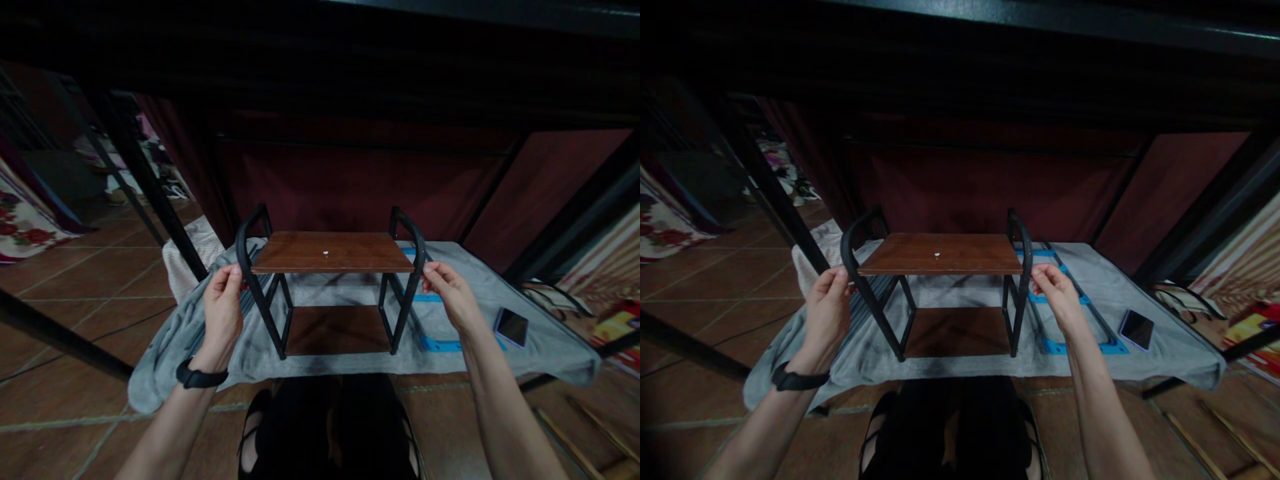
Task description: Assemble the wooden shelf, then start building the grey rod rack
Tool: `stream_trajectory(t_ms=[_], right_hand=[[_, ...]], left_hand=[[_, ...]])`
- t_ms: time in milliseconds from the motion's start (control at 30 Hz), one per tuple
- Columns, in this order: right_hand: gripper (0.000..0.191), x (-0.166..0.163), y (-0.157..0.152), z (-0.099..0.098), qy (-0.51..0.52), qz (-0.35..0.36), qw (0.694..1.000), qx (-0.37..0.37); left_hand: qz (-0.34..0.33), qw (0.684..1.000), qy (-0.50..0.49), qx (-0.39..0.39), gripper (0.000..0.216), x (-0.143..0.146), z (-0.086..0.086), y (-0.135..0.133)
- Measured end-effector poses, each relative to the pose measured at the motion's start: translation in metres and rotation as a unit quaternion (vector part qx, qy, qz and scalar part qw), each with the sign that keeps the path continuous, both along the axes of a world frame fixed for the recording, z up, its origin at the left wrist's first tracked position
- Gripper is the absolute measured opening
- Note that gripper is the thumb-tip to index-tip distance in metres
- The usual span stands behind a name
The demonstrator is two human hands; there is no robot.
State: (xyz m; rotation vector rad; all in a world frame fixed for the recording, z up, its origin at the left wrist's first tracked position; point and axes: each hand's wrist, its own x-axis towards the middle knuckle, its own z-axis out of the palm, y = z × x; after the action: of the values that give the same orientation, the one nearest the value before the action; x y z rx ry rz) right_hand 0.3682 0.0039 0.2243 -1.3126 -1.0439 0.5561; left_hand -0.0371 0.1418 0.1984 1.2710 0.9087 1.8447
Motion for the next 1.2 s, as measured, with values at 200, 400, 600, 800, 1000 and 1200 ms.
stream_trajectory(t_ms=[200, 400, 600, 800, 1000, 1200], right_hand=[[0.036, 0.001, -0.001, 0.0, 0.0, -0.009, 1.0, 0.0], [0.037, 0.004, 0.0, 0.002, 0.006, -0.018, 1.0, 0.009], [0.04, 0.007, 0.002, -0.001, 0.045, -0.023, 0.999, 0.014], [0.033, 0.011, -0.001, -0.01, 0.043, -0.023, 0.998, 0.03], [0.03, 0.015, -0.003, -0.02, 0.028, -0.026, 0.999, 0.034], [0.029, 0.017, -0.001, -0.019, 0.017, -0.034, 0.998, 0.042]], left_hand=[[-0.01, 1.0, 0.003, 0.001, 0.023, 0.002, -0.004, -0.002], [-0.004, 1.0, 0.005, 0.003, 0.022, 0.009, -0.004, -0.003], [0.007, 1.0, 0.012, 0.007, 0.023, 0.014, -0.003, -0.005], [-0.003, 1.0, -0.007, 0.006, 0.025, 0.014, -0.004, -0.003], [-0.006, 1.0, -0.028, 0.011, 0.023, 0.014, -0.003, -0.001], [-0.016, 0.999, -0.04, 0.005, 0.023, 0.018, -0.003, -0.001]])
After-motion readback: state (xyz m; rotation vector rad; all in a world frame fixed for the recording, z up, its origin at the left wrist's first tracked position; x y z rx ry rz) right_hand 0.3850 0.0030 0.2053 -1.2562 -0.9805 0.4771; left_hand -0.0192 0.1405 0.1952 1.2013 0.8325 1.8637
